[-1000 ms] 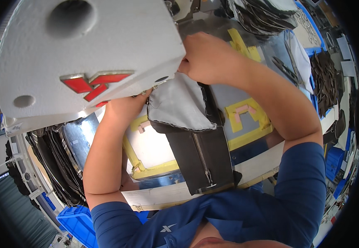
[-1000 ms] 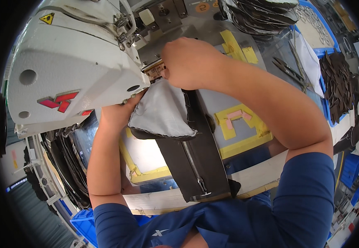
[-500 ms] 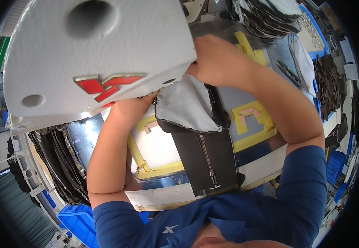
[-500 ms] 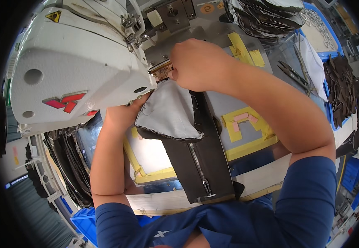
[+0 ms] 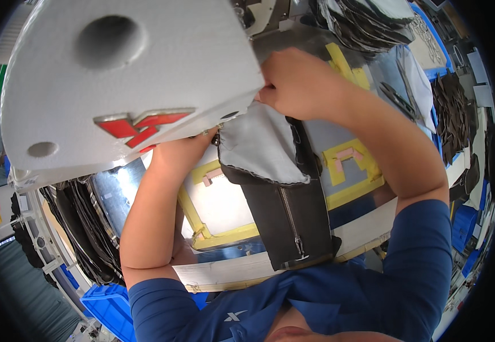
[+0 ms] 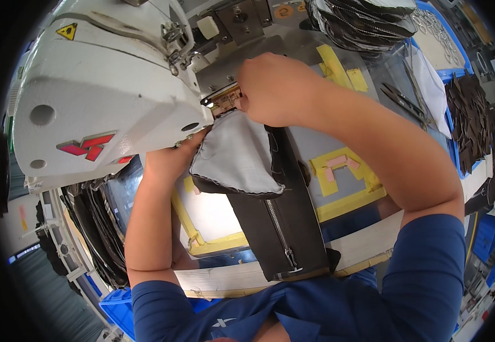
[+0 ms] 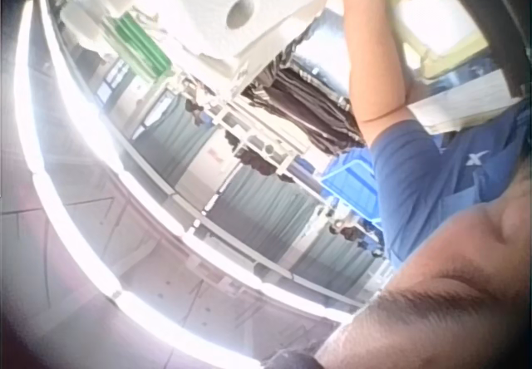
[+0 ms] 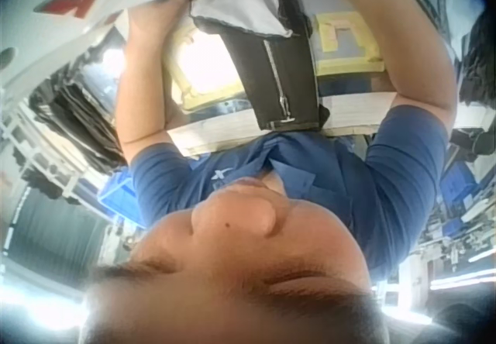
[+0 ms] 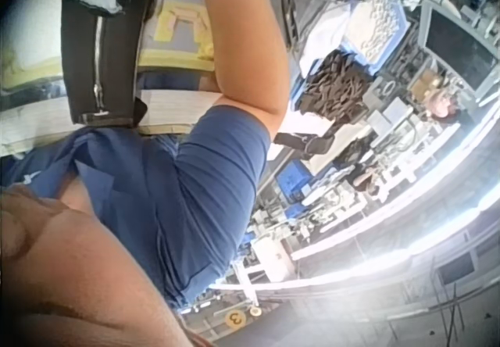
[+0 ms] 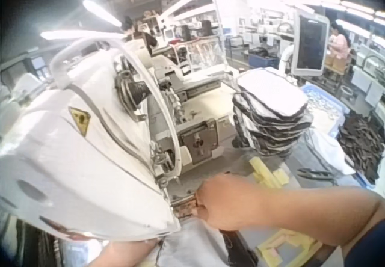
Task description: The person aligns a zipper onto a black fabric pouch and sews it using an industrial sewing machine. They then attach a white fabric lining to the pouch, sewing it in place. The process is repeated for multiple pouches, with the person handling the fabric and machine controls throughout.
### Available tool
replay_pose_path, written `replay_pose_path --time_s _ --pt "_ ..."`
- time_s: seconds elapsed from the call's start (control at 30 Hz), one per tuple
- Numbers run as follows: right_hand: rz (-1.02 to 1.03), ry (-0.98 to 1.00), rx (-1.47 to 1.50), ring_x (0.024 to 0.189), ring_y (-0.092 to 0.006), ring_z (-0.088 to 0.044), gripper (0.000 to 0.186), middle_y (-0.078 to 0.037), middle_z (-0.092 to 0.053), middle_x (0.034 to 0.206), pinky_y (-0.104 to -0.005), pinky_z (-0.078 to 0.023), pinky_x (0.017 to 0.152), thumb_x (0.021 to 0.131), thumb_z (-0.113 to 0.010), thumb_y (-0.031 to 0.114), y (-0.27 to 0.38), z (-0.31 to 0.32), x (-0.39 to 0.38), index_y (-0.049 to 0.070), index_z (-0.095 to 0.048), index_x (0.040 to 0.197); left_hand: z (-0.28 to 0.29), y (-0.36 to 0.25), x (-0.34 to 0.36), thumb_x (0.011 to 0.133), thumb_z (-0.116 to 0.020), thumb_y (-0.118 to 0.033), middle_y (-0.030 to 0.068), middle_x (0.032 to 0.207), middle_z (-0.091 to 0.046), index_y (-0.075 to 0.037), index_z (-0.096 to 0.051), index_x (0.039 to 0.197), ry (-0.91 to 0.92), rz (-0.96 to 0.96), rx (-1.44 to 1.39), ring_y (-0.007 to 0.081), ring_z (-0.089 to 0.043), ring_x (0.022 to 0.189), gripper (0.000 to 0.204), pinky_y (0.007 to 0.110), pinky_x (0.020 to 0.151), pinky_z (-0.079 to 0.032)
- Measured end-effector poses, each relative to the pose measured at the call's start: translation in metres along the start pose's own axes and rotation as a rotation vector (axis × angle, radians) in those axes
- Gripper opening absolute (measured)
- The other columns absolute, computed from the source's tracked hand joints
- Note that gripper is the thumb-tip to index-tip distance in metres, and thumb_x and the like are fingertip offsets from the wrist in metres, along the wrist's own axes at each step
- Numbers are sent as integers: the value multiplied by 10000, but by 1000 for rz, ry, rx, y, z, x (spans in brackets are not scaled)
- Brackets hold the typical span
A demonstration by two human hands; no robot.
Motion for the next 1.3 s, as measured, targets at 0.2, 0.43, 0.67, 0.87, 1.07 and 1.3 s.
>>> replay_pose_path --time_s 0.2,0.43,0.67,0.87,1.07,1.3 --pt "75 -121 37 958 -453 -752 278 -247 -765 940 -531 -607 848 929 -711 231 -11 -21 8 -38 -785 933 9 -13 2 878 -871 -166 141 1074 -803 -30 -782 1171 125 131 172 335 -756 983 335 412 884 -590" --pt "104 -153 68 905 -452 -746 305 -256 -744 870 -530 -606 822 924 -699 258 -13 -20 3 -32 -776 870 54 -72 -15 868 -860 -230 241 1145 -755 20 -731 1180 412 283 366 416 -717 1040 420 460 924 -575" --pt "232 -200 42 855 -467 -728 327 -260 -729 837 -543 -592 798 919 -695 267 -19 -18 1 -40 -759 824 53 -105 -34 821 -907 -393 254 1270 -705 24 -664 933 247 -345 -10 450 -682 1128 496 497 965 -562" --pt "317 -242 -1 860 -474 -721 320 -274 -724 840 -546 -580 827 930 -680 253 -17 -20 -1 -38 -754 816 22 -89 -25 866 -850 -425 262 1318 -682 38 -660 1073 290 -377 46 425 -693 1114 542 478 971 -554" --pt "225 -190 2 898 -459 -725 251 -237 -748 880 -525 -580 836 930 -670 227 -6 -11 -4 11 -789 887 17 -87 -27 887 -815 -402 263 1333 -671 51 -647 1316 275 -402 97 404 -695 1071 647 458 983 -538" --pt "289 -231 -97 964 -374 -746 252 -120 -796 1037 -481 -594 850 915 -677 202 4 -13 -7 109 -786 1122 23 -87 -28 894 -805 -397 275 1349 -666 70 -659 1308 360 -391 199 378 -696 1074 641 439 969 -537"
Point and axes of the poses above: each hand's wrist, its own x-axis towards the middle knuckle, its own z-axis out of the back of the hand, y = z × x, the point moved 2 cm from there along x, towards the middle knuckle
